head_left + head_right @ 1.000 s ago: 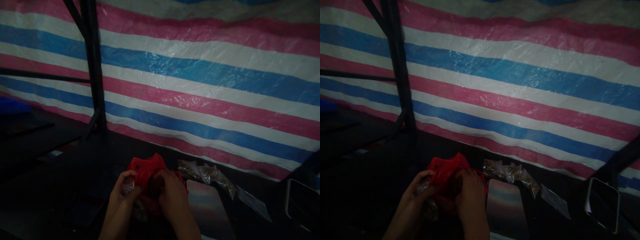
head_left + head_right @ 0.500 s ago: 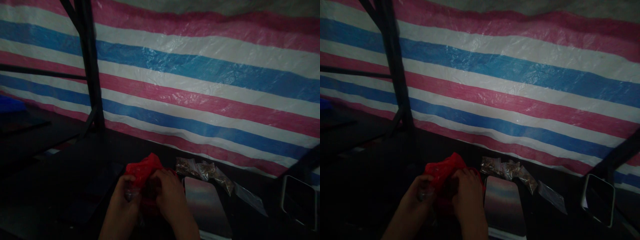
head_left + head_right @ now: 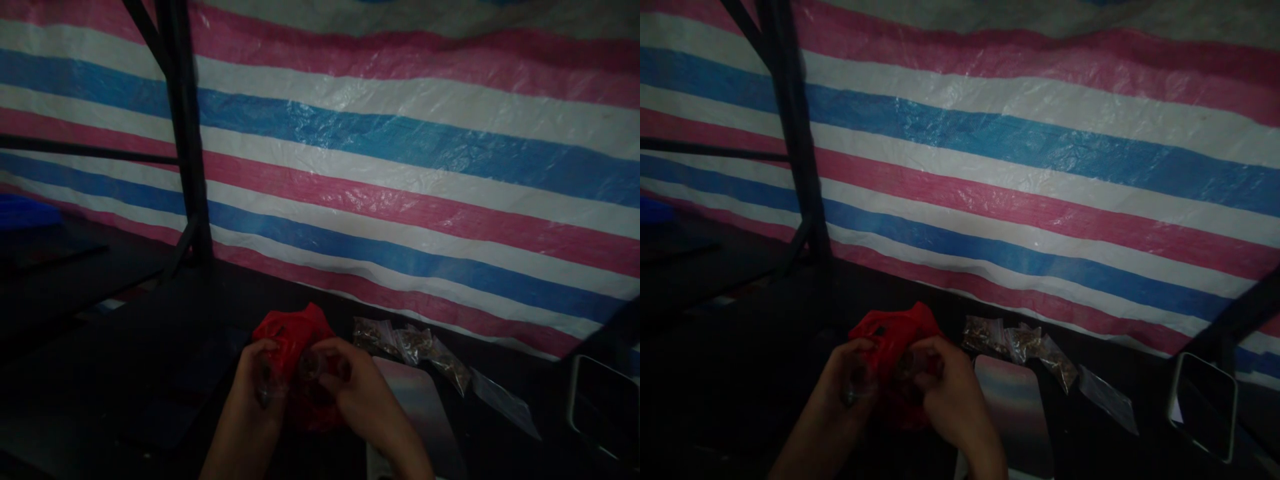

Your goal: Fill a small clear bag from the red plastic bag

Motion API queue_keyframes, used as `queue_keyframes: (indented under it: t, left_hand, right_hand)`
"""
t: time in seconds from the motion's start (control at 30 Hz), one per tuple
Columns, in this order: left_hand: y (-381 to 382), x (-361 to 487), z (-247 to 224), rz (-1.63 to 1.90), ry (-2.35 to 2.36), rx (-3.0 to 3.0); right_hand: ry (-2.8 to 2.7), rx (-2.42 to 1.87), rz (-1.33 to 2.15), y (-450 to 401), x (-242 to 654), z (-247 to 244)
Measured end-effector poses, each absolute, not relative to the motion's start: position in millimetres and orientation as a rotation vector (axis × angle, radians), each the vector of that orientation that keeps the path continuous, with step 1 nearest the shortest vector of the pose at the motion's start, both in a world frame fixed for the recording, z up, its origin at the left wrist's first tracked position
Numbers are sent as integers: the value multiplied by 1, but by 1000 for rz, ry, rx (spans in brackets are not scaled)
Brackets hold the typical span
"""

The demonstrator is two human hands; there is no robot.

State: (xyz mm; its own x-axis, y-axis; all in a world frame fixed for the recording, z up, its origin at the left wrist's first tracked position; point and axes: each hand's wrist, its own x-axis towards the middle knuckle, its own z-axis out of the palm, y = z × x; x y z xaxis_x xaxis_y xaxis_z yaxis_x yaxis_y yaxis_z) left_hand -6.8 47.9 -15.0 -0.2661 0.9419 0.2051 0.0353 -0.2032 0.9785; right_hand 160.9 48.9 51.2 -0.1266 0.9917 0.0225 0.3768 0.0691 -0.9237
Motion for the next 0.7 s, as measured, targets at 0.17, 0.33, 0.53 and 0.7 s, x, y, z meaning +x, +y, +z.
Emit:
queue_keyframes:
  t: [0.17, 0.33, 0.53, 0.7]
  left_hand:
    - [48, -2, -14, 1515, 1260, 1241]
    - [47, 2, -15, 1550, 1207, 1246]
    - [51, 0, -29, 1557, 1220, 1215]
    - [56, -4, -25, 1628, 1406, 1137]
  right_hand:
    - [-1659, -1369, 992, 35, 148, 74]
    - [-1838, -1261, 833, 29, 130, 77]
    - [-1908, -1310, 852, 24, 132, 77]
    - [-1877, -1314, 851, 26, 132, 74]
